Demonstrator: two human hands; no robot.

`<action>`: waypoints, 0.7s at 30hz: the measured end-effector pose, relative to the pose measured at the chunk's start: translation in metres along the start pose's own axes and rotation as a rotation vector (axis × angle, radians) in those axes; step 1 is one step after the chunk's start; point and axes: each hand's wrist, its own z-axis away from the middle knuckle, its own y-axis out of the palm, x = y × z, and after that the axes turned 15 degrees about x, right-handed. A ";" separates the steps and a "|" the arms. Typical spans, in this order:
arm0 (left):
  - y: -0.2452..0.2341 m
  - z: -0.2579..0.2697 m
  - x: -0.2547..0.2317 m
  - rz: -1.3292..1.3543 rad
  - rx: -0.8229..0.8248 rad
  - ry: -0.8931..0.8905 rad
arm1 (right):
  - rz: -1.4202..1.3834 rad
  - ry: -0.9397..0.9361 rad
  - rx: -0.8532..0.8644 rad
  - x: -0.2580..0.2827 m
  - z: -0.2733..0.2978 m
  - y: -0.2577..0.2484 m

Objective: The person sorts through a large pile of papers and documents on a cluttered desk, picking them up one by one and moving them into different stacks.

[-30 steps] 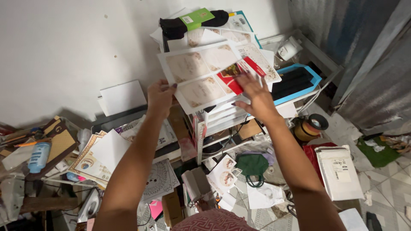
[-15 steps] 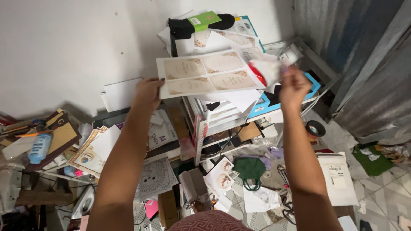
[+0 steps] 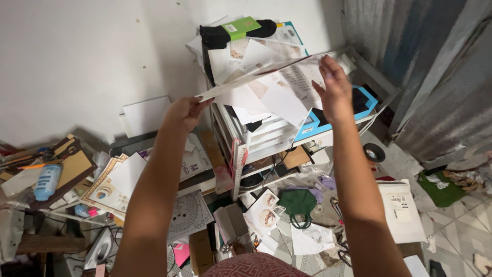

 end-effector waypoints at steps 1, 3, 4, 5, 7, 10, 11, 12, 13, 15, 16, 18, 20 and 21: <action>0.001 0.000 0.002 0.071 -0.039 0.003 | 0.000 -0.005 -0.004 -0.004 0.002 0.003; 0.001 -0.002 0.000 0.135 -0.071 0.009 | 0.340 -0.002 -0.073 -0.013 0.012 0.010; 0.002 -0.003 0.001 0.144 -0.019 0.011 | 0.587 -0.034 -0.003 -0.015 0.018 0.015; 0.003 -0.002 0.001 0.153 0.033 0.013 | 0.834 -0.066 0.066 -0.015 0.026 0.021; 0.007 0.002 0.004 0.081 -0.001 0.076 | 0.933 -0.038 0.222 -0.023 0.049 0.044; 0.015 0.005 0.002 0.020 0.075 0.124 | 1.361 -0.088 0.223 -0.035 0.068 0.067; 0.019 0.006 0.001 0.031 0.186 0.112 | 1.361 -0.083 0.222 -0.039 0.068 0.069; 0.025 0.008 0.001 0.031 0.185 0.108 | 1.435 -0.072 0.175 -0.044 0.067 0.072; 0.035 0.011 0.002 0.064 0.189 0.075 | 1.509 -0.060 0.128 -0.046 0.066 0.073; 0.062 0.023 0.006 0.094 0.196 0.038 | 1.429 -0.084 0.088 -0.046 0.056 0.078; 0.080 0.029 0.009 0.038 0.132 0.011 | 1.350 -0.111 0.052 -0.044 0.048 0.083; 0.112 0.047 0.012 -0.021 0.070 -0.022 | 1.025 0.004 0.046 -0.041 0.024 0.093; 0.134 0.067 0.013 -0.545 0.223 -0.093 | 0.693 0.110 0.042 -0.035 0.007 0.098; 0.140 0.076 0.012 -0.548 0.223 -0.097 | 0.666 0.195 0.015 -0.032 0.000 0.100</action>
